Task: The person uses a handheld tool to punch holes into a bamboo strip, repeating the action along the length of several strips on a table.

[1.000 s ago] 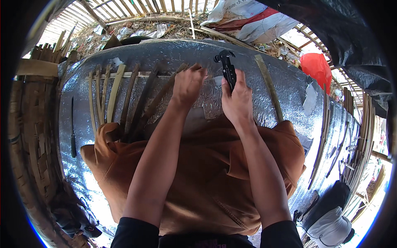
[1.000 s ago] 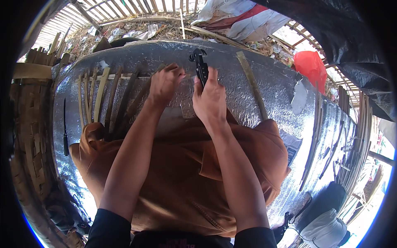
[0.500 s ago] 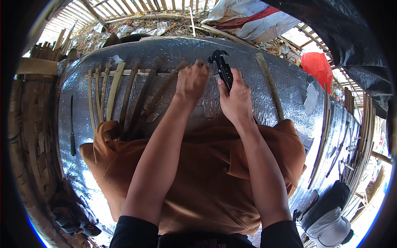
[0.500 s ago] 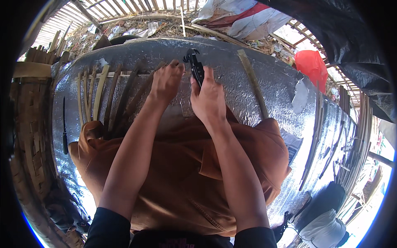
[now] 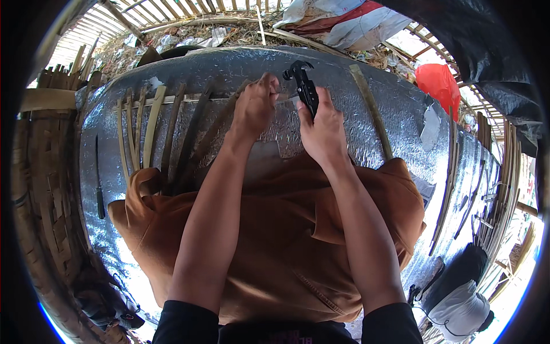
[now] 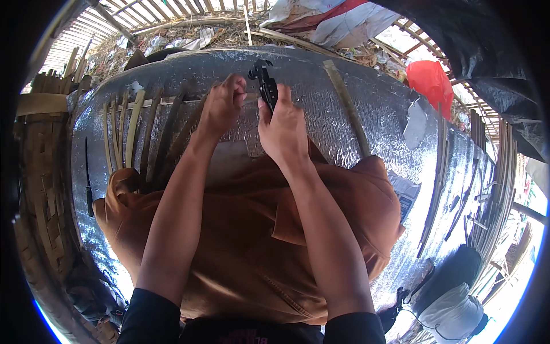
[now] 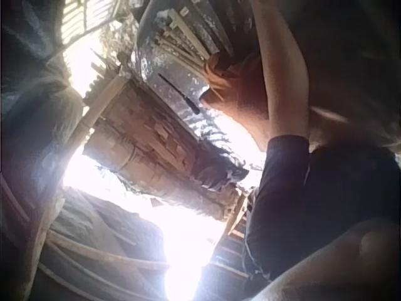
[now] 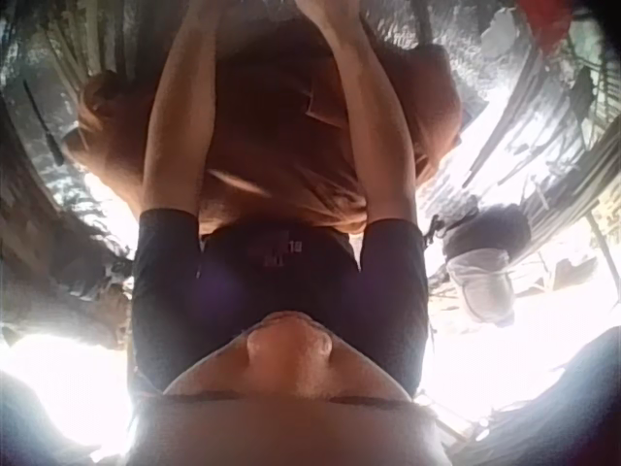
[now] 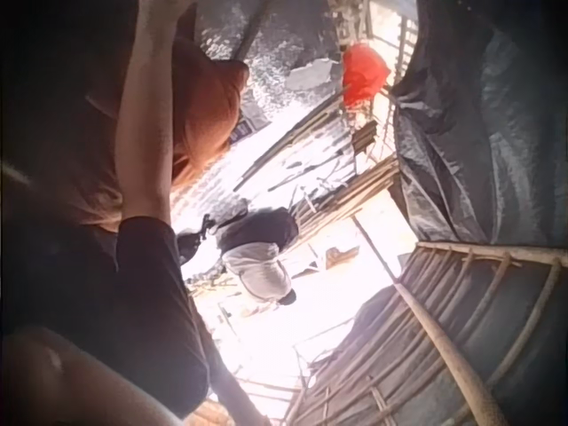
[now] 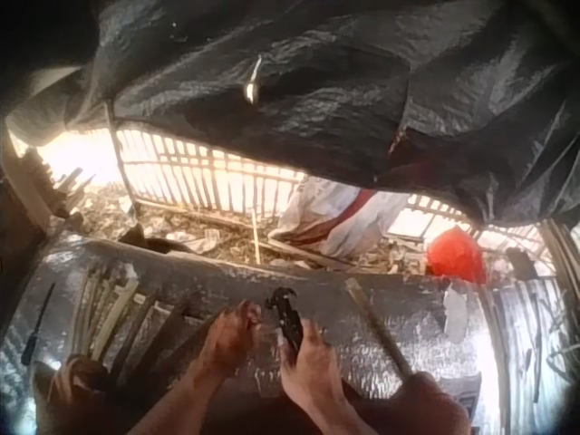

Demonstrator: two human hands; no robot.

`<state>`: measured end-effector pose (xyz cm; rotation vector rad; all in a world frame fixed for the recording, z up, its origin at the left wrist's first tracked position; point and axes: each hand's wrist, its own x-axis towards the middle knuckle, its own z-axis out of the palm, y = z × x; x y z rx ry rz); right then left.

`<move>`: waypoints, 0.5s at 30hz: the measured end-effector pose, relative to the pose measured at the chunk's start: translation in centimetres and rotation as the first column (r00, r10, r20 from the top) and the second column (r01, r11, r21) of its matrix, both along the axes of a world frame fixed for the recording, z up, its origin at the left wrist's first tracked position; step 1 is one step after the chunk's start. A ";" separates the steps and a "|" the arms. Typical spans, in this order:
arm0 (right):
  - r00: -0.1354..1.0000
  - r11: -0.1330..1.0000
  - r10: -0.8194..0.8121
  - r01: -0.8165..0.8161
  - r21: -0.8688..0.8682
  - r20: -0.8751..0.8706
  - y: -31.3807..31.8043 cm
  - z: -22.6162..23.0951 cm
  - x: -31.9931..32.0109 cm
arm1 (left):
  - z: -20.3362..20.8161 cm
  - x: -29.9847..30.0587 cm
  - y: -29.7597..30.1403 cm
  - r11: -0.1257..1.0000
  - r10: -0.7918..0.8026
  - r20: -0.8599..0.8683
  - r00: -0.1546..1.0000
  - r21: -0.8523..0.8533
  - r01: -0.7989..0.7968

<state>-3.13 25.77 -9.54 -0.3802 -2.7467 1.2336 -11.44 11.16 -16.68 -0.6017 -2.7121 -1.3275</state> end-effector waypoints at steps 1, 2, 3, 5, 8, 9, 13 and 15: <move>1.000 1.000 0.008 -0.008 -0.012 -0.005 -0.1 0.0 0.0 | -0.1 -0.1 0.0 0.997 0.049 -0.043 0.998 0.055 -0.047; 1.000 1.000 0.008 -0.009 -0.014 -0.004 -0.2 0.1 -0.1 | -0.2 -0.3 -0.2 0.998 0.050 -0.043 0.998 0.052 -0.047; 1.000 1.000 0.007 -0.007 -0.011 0.008 -0.1 0.1 -0.1 | -0.1 -0.5 -0.4 0.992 0.067 0.057 0.996 0.100 -0.073; 1.000 1.000 0.005 -0.004 -0.008 0.022 0.0 0.2 -0.1 | 0.1 -1.0 -0.6 0.984 0.079 0.159 0.984 0.144 -0.102; 1.000 1.000 0.004 -0.004 -0.012 0.014 0.0 0.1 -0.1 | 0.4 -1.1 -0.9 0.973 0.077 0.247 0.966 0.192 -0.127; 1.000 1.000 0.009 -0.009 -0.019 0.008 0.1 0.0 -0.1 | 0.7 -0.9 -1.0 0.957 0.082 0.318 0.944 0.238 -0.163; 1.000 0.999 0.020 -0.020 -0.028 -0.013 -0.1 0.1 0.0 | 0.5 -0.7 -1.0 0.938 0.092 0.300 0.950 0.293 -0.183; 1.000 0.999 0.017 -0.017 -0.033 -0.003 -0.2 0.2 0.0 | 0.4 -0.5 -1.1 0.947 0.096 0.331 0.939 0.260 -0.189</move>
